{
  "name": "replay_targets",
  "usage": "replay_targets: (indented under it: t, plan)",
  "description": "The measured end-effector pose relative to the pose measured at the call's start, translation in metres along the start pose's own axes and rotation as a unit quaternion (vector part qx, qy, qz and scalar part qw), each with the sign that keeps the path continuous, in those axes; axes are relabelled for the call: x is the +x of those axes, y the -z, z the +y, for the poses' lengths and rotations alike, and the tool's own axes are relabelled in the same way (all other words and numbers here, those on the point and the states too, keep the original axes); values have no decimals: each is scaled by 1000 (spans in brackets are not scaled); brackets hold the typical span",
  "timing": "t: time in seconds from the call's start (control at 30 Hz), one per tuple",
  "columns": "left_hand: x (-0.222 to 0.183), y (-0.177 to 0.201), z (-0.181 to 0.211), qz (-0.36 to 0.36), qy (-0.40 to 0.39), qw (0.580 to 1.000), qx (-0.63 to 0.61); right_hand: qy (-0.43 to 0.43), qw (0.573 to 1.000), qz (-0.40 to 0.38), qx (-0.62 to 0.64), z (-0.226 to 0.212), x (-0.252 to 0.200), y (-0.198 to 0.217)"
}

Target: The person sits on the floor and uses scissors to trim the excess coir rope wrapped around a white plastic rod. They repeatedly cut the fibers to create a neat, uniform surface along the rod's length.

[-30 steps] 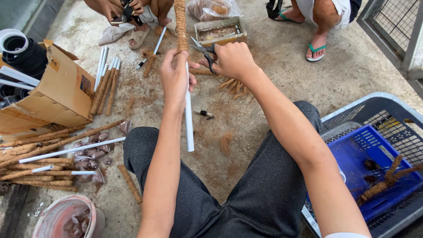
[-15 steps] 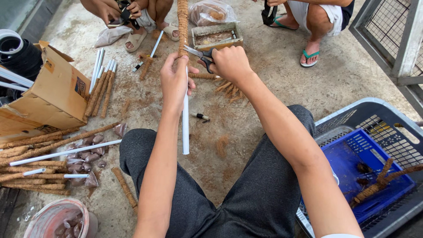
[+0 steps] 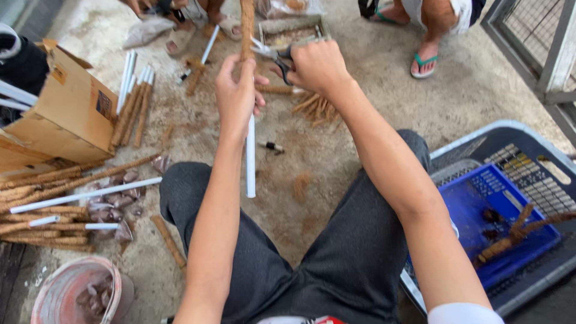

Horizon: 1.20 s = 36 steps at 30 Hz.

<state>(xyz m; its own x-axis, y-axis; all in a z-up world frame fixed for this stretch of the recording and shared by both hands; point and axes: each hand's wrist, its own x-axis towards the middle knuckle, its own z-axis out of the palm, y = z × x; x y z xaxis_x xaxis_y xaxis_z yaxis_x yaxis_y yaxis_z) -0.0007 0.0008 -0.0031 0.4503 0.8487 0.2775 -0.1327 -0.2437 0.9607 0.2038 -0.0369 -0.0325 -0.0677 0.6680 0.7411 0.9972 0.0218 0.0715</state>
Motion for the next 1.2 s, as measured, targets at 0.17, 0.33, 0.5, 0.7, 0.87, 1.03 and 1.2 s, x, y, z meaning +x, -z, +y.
replay_targets:
  t: [0.17, 0.33, 0.5, 0.7, 0.87, 1.03, 1.2]
  plan:
    - [4, -4, 1, 19, 16, 997, 70, -23, 998, -17, -51, 8, 2, -9]
    - [2, -2, 5, 14, 43, 998, 35, -27, 996, -41, -73, 15, 1, -14]
    - [3, -1, -1, 16, 23, 997, 73, -96, 995, -4, 17, 4, 5, -2]
    - [6, -4, -22, -103, 123, 981, -111, -302, 862, 73, 400, -11, 18, 18]
    - [9, -22, -30, -175, 181, 968, -8, -361, 771, 71, 520, 7, 17, 19]
    - [3, -36, -19, -174, 158, 962, 138, -368, 781, 43, 502, 19, 13, 4]
    - [-69, -9, 76, -177, -228, 947, 139, -285, 891, 0, 352, 15, 8, -5]
